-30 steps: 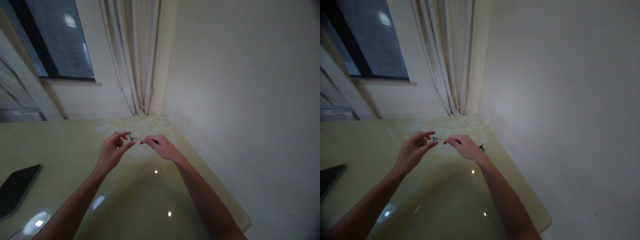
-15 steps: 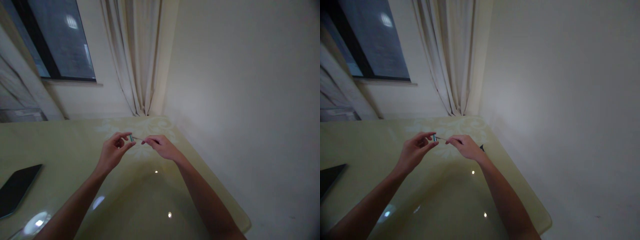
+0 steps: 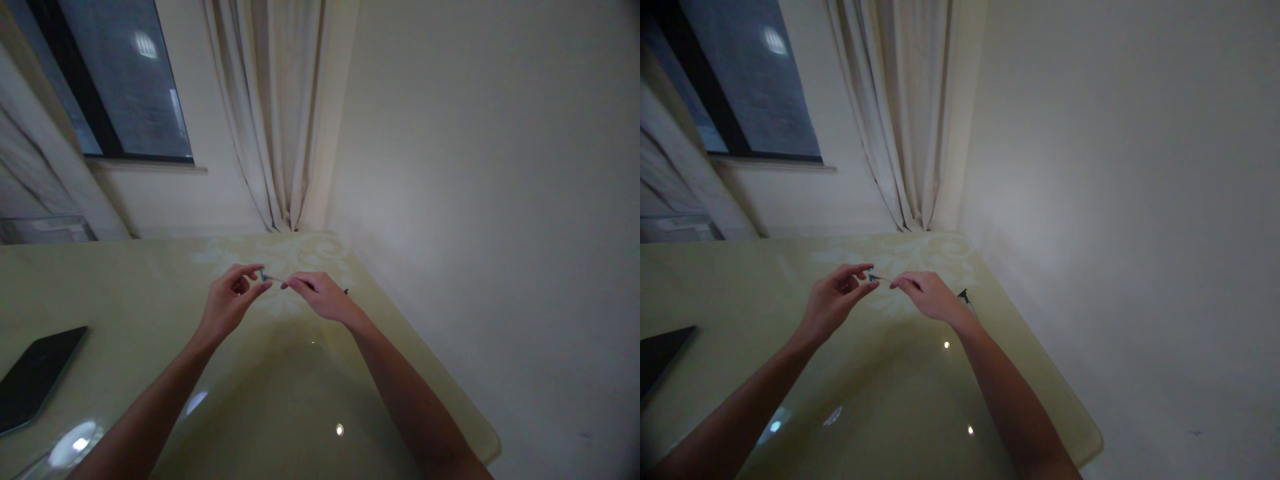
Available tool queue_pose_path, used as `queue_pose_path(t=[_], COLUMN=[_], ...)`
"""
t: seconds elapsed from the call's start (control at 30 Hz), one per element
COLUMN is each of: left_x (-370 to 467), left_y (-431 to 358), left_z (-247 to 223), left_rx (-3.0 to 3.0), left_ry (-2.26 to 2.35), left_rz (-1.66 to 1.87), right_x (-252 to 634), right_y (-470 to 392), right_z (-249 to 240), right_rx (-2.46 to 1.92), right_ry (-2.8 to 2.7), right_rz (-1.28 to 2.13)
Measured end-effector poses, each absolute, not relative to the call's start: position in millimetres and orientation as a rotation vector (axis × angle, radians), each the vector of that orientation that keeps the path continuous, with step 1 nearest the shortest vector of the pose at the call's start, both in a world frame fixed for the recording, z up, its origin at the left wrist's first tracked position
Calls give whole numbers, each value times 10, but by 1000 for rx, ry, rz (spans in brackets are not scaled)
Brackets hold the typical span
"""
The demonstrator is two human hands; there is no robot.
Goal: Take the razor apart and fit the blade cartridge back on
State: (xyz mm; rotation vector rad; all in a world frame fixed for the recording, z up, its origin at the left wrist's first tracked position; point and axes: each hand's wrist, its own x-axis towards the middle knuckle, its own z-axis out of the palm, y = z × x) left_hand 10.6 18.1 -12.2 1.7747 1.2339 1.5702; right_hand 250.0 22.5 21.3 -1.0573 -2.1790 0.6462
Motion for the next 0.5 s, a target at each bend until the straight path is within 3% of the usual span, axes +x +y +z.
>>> queue_pose_path(t=[0.5], left_x=[132], left_y=[266], left_z=[-226], left_rx=[1764], left_ry=[1201], left_rz=[1599], right_x=[2505], right_y=[230], right_z=[191], right_rx=[-1078], right_ry=[-2213], right_rz=[586])
